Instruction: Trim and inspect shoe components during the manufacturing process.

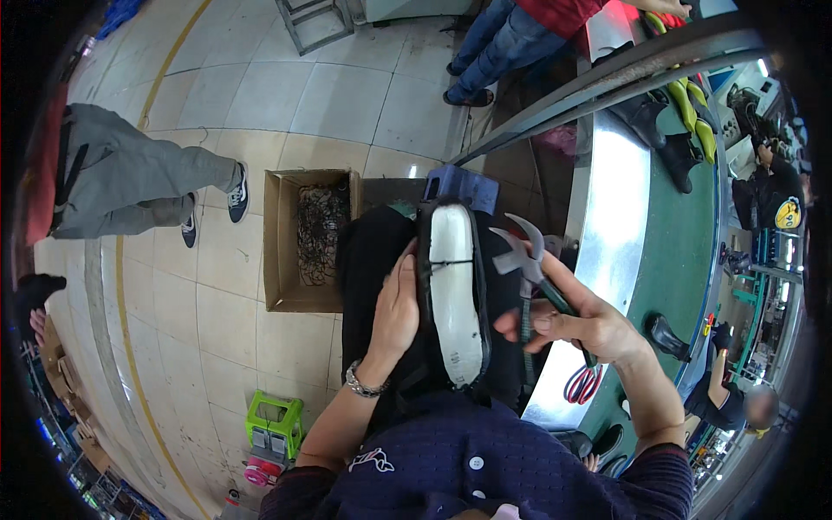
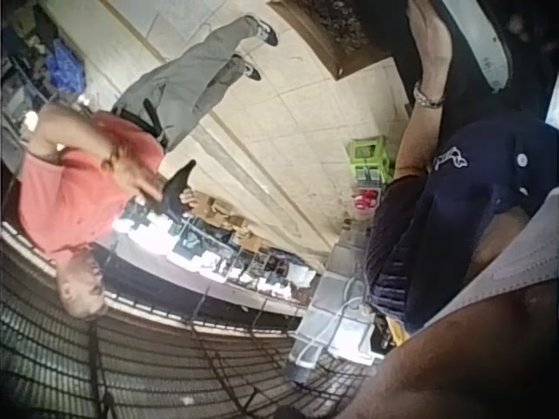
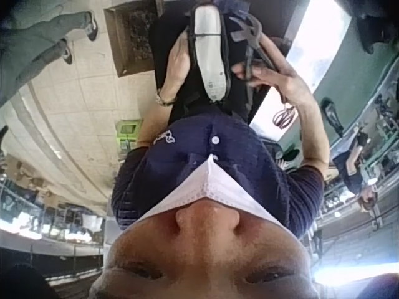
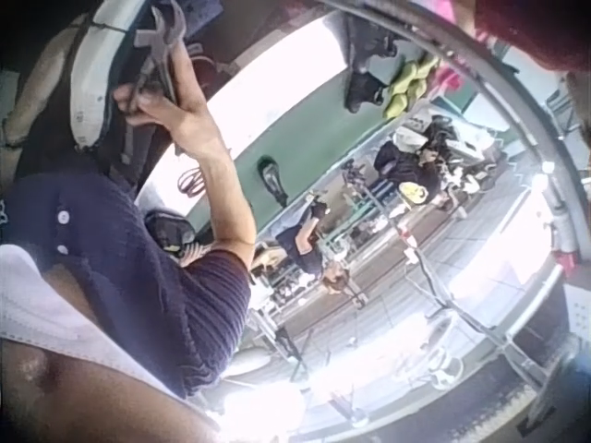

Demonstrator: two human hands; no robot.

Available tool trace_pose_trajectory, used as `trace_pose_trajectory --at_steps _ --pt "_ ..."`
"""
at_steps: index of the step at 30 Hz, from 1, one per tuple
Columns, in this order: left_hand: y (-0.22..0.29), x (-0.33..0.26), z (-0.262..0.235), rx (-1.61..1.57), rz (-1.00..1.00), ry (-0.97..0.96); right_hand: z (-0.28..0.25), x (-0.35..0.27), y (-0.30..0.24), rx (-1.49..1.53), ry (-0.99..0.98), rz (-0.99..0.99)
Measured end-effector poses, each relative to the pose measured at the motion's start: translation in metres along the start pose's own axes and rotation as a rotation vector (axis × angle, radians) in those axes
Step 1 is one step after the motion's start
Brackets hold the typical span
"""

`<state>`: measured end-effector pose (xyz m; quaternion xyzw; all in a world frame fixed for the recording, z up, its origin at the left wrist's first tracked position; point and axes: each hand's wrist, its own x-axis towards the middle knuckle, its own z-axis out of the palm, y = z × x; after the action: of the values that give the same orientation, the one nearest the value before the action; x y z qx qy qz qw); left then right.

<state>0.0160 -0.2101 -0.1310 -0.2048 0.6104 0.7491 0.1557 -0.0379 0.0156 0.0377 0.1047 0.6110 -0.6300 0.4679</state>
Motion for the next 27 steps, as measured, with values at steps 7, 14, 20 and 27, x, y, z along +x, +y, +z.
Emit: trace_pose_trajectory --at_steps 7,14,20,27 --pt "0.071 0.033 0.019 0.086 0.321 -0.086 0.01 0.044 -0.029 -0.12 -0.098 0.131" --pt "0.069 0.035 0.018 0.088 0.291 -0.04 0.011 0.051 -0.047 -0.467 -0.092 0.176" --pt "0.071 0.032 0.024 0.064 0.403 0.005 0.02 0.045 -0.013 -0.761 0.058 -0.102" --pt "0.066 0.028 0.017 0.096 0.381 0.0 0.012 0.038 -0.016 -1.026 0.072 -0.176"
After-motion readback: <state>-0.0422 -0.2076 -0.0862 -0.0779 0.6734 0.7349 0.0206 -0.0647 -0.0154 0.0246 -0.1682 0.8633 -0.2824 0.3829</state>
